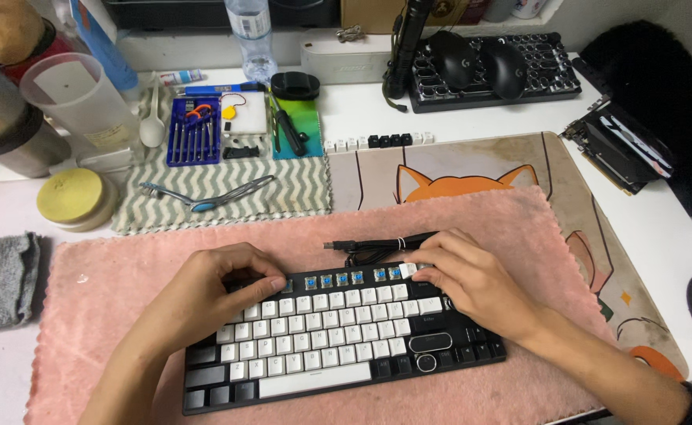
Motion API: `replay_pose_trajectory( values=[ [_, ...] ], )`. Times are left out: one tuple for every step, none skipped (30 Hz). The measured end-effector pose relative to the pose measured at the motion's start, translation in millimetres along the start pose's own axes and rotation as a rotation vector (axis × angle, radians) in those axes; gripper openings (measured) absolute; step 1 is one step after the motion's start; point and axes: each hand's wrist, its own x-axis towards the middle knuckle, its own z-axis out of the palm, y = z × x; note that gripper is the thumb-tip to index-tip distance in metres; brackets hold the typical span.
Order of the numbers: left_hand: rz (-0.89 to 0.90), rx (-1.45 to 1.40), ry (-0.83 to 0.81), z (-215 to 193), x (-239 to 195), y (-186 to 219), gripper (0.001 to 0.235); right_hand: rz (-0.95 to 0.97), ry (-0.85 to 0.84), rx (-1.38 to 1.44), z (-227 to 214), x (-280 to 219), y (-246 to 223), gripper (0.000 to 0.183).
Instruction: The person assembles a mechanical keyboard by placing white keycaps onto blue switches on a black keyboard base. They handle the keycaps one at a time, pressing them into place across the keyboard.
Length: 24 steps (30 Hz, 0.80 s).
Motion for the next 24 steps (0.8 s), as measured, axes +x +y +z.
replay_pose_trajectory(
  values=[
    [0.003, 0.002, -0.001, 0, 0, 2, 0.012, 0.001, 0.003, -0.002, 0, 0, 0, 0.03],
    [-0.016, -0.001, 0.0, 0, 0, 3, 0.011, -0.019, 0.001, -0.013, 1, -1, -1, 0.032],
    [-0.035, -0.003, 0.001, 0, -1, 4, 0.011, -0.038, -0.002, -0.024, 2, -1, -1, 0.036],
    [-0.036, 0.0, 0.002, 0, -1, 2, 0.011, -0.039, 0.001, -0.022, 3, -1, -3, 0.036],
    [-0.015, 0.0, 0.001, 1, -1, 0, 0.011, -0.08, 0.014, -0.025, 4, -1, -4, 0.038],
    [0.01, -0.001, 0.0, 1, 0, -1, 0.011, -0.122, 0.028, -0.032, 4, -1, -5, 0.04],
    [0.013, 0.003, 0.001, 0, 0, 2, 0.011, -0.123, 0.032, -0.033, 6, -2, -3, 0.04],
    [-0.024, -0.001, 0.003, 0, -1, 4, 0.011, -0.145, 0.052, -0.075, 8, -4, -2, 0.041],
    [-0.062, -0.006, 0.005, 0, -2, 6, 0.011, -0.167, 0.073, -0.117, 9, -5, -1, 0.042],
    [-0.06, -0.004, 0.005, 1, -1, 4, 0.011, -0.167, 0.074, -0.118, 8, -4, -2, 0.042],
    [-0.048, -0.002, 0.013, 1, 0, 1, 0.011, -0.186, 0.088, -0.112, 7, -3, -4, 0.032],
    [-0.037, 0.002, 0.019, 1, 0, -1, 0.011, -0.203, 0.104, -0.104, 7, -1, -5, 0.024],
    [-0.036, 0.006, 0.017, 1, 1, 1, 0.011, -0.201, 0.108, -0.104, -2, -4, 4, 0.024],
    [-0.051, -0.003, 0.016, 1, 0, 2, 0.011, -0.197, 0.104, -0.252, -9, -6, 14, 0.024],
    [-0.065, -0.012, 0.014, 1, -1, 2, 0.011, -0.192, 0.101, -0.4, -17, -9, 24, 0.039],
    [-0.071, -0.013, 0.013, 1, -1, 0, 0.011, -0.191, 0.097, -0.395, -27, 3, 32, 0.039],
    [-0.041, -0.008, 0.013, 1, -1, -2, 0.011, -0.018, 0.136, -0.352, -38, 15, 40, 0.03],
    [-0.006, -0.001, 0.009, 1, 1, -3, 0.01, 0.158, 0.179, -0.312, -50, 27, 48, 0.026],
    [-0.005, 0.001, 0.003, 1, 0, -2, 0.01, 0.164, 0.18, -0.312, -52, 36, 82, 0.026],
    [-0.025, 0.006, 0.008, 0, -1, 0, 0.012, 0.109, 0.185, -0.342, -56, 46, 116, 0.025],
    [-0.044, 0.012, 0.013, 0, -1, 2, 0.013, 0.053, 0.19, -0.373, -60, 56, 150, 0.027],
    [-0.042, 0.013, 0.011, 0, -1, 1, 0.013, 0.054, 0.192, -0.374, -61, 63, 172, 0.027],
    [-0.023, 0.004, 0.018, 0, -1, -1, 0.012, 0.096, 0.136, -0.413, -62, 71, 195, 0.027],
    [-0.004, -0.007, 0.024, 1, -1, -2, 0.012, 0.137, 0.078, -0.452, -64, 78, 218, 0.026]
  ],
)
